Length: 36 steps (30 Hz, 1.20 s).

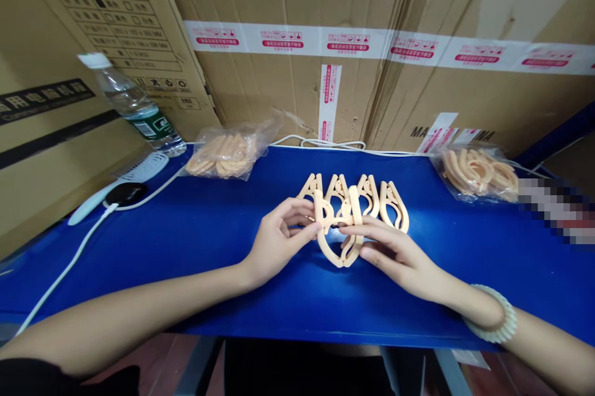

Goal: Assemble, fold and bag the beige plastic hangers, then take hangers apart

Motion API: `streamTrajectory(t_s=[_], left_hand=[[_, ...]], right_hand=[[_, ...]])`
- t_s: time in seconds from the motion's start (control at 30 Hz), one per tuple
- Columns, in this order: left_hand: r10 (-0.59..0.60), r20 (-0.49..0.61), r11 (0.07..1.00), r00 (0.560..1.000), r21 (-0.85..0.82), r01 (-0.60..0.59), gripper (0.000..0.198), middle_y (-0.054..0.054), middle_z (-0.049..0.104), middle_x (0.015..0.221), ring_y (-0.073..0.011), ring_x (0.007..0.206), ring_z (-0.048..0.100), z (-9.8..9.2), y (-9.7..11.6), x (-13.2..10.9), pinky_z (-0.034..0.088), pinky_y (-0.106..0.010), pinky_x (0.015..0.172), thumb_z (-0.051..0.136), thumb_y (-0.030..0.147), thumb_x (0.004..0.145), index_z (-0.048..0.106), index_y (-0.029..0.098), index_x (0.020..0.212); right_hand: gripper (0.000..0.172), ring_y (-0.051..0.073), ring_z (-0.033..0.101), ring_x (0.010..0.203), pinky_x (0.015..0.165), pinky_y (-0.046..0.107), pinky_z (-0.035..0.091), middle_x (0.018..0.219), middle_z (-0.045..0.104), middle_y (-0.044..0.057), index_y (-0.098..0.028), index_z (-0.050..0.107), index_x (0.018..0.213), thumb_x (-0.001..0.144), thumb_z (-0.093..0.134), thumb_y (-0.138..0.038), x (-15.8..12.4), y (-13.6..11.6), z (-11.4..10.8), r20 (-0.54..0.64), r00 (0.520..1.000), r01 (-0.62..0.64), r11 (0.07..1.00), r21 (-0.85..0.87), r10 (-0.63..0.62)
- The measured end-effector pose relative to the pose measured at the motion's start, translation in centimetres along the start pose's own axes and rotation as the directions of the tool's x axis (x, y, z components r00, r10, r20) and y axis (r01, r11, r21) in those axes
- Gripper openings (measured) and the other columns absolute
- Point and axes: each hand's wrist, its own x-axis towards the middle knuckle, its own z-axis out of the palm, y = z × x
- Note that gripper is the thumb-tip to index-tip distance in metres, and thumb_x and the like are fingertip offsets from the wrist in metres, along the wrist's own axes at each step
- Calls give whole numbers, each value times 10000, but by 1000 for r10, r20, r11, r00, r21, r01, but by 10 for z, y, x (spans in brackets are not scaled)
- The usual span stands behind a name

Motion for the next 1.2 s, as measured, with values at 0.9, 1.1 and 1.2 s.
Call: streamTrajectory(t_s=[0.9, 1.1, 1.2], left_hand=[[233, 407, 899, 883, 255, -355, 439, -84, 567, 1470, -291, 1376, 526, -8, 0, -8, 458, -467, 1167, 661, 171, 906, 643, 260, 1335], [167, 342, 946, 925, 209, -248, 420, -91, 556, 1459, -259, 1338, 550, -11, 3, -8, 538, -426, 1083, 577, 163, 941, 558, 256, 1349], [138, 280, 947, 950, 242, -209, 364, -92, 577, 1424, -257, 1306, 572, -13, 4, -9, 535, -439, 1080, 564, 194, 950, 573, 242, 1310]], right_hand=[[207, 175, 681, 979, 858, 323, 556, 1110, 697, 60, -243, 682, 1143, 1002, 554, -327, 0, 1, -6, 17, 999, -46, 998, 35, 45], [284, 197, 674, 876, 721, 318, 556, 1131, 694, 71, -249, 690, 1139, 929, 641, -434, -4, 1, -56, -326, 935, -152, 988, -5, 142], [381, 193, 626, 737, 624, 315, 514, 951, 701, 62, -219, 669, 1110, 897, 636, -533, -12, 17, -93, -402, 885, -320, 934, -157, 236]])
